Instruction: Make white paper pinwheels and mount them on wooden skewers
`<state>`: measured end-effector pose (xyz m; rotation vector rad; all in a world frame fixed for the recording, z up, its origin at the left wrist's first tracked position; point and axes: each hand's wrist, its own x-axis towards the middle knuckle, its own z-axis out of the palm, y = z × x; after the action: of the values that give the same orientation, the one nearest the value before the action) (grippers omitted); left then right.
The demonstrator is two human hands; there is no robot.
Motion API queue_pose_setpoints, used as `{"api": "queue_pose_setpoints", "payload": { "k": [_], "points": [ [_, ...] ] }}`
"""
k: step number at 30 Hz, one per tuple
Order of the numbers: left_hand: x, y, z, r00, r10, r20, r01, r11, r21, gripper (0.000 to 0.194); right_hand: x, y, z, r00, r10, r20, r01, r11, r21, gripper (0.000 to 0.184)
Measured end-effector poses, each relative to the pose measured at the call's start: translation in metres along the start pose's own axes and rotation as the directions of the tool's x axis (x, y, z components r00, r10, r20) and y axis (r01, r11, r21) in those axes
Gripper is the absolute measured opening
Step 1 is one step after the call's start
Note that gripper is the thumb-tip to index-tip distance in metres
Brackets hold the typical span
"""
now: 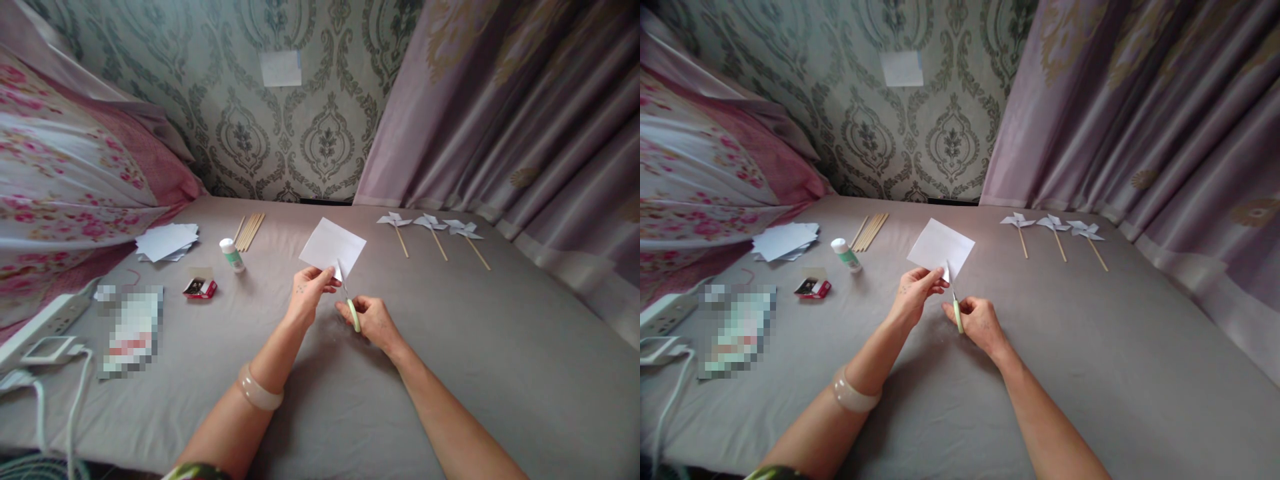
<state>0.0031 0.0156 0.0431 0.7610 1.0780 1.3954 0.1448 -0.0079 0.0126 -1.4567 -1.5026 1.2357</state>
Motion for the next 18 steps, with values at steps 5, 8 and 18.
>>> {"api": "queue_pose_setpoints", "payload": {
  "k": [5, 8, 18],
  "points": [
    [-0.0003, 0.0008, -0.0006, 1.0, -0.009, 0.004, 0.009, 1.0, -0.008, 0.028, 0.0003, 0.0015, 0.001, 0.999, -0.042, -0.024, 0.042, 0.999, -0.014, 0.046],
    [-0.0004, 0.0008, -0.0004, 1.0, -0.011, 0.001, 0.011, 1.0, -0.016, 0.028, -0.0002, 0.0012, 0.001, 0.998, -0.046, -0.032, 0.046, 0.999, -0.025, 0.045],
    [0.0001, -0.0013, -0.0017, 1.0, -0.019, 0.004, 0.019, 0.999, -0.038, 0.031, 0.0025, 0.0073, 0.0031, 0.995, -0.077, -0.061, 0.076, 0.997, -0.006, 0.043]
  ]
}}
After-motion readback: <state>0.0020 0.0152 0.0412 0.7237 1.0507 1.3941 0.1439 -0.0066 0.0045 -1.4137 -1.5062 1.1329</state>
